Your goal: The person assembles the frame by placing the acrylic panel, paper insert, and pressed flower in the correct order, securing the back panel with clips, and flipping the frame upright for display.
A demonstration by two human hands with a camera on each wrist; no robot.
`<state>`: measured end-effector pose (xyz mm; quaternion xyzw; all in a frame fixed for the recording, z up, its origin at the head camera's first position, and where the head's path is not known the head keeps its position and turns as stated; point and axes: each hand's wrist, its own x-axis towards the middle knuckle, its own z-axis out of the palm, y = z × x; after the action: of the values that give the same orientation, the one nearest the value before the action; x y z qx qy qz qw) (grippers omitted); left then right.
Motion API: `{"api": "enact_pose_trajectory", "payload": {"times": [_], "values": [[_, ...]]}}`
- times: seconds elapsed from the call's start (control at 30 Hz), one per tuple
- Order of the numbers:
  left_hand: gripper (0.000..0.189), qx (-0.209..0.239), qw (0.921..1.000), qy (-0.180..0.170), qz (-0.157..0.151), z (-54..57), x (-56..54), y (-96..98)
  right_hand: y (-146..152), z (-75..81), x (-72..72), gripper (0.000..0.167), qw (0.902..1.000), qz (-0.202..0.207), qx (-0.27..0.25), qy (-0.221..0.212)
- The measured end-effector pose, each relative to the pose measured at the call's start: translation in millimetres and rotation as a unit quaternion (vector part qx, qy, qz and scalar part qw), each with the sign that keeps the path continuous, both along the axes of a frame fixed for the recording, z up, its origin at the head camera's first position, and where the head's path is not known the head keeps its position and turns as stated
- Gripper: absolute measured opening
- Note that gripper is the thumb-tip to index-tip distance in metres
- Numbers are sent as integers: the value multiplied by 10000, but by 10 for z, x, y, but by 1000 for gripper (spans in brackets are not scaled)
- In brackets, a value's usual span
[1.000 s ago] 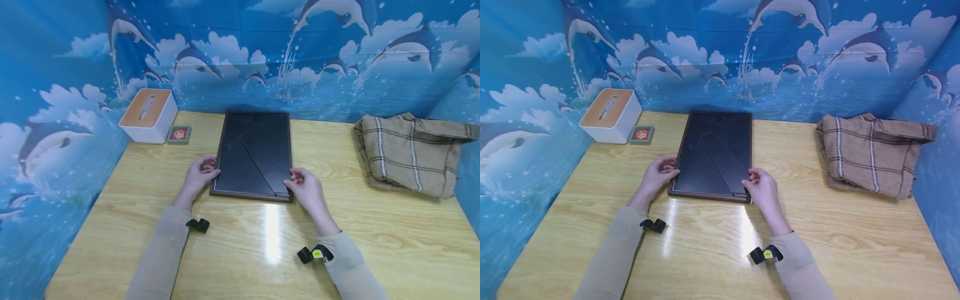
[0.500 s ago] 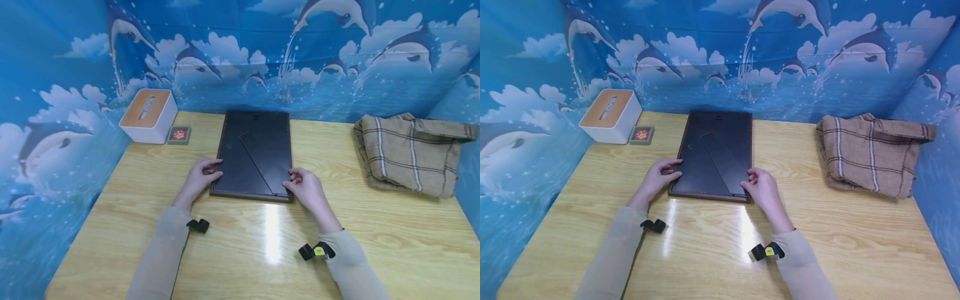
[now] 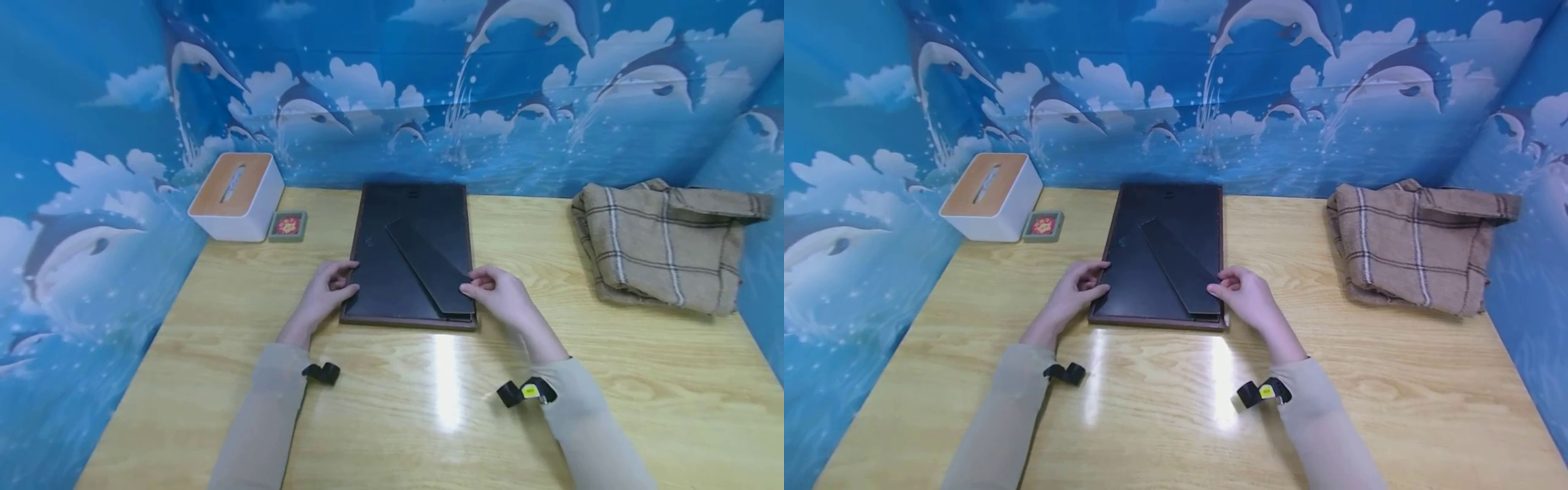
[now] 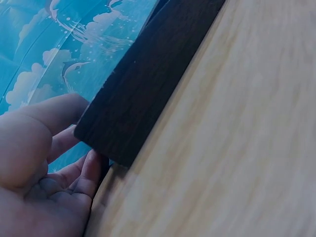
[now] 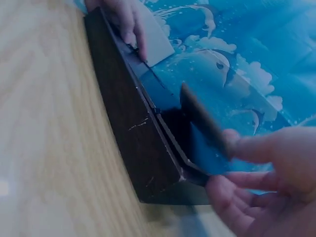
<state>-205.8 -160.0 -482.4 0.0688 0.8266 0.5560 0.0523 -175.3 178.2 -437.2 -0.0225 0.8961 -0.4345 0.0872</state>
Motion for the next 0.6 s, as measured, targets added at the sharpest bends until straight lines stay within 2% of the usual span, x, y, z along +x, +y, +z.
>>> {"api": "enact_pose_trajectory", "payload": {"times": [0.1,0.2,0.4,0.6], "values": [[44,-44,9998,-197,66,-4,-10,-9,-20,-27,-85,52,9998,5,-132,121],[45,-20,9995,-299,104,-18,-5,-5,-50,-78,-168,55,9995,37,-23,297],[46,36,9994,-308,161,-41,-8,8,-74,-182,-271,53,9980,-189,117,595],[46,94,9990,-369,224,-19,-12,10,-96,-161,-328,46,9931,15,479,1067]]}}
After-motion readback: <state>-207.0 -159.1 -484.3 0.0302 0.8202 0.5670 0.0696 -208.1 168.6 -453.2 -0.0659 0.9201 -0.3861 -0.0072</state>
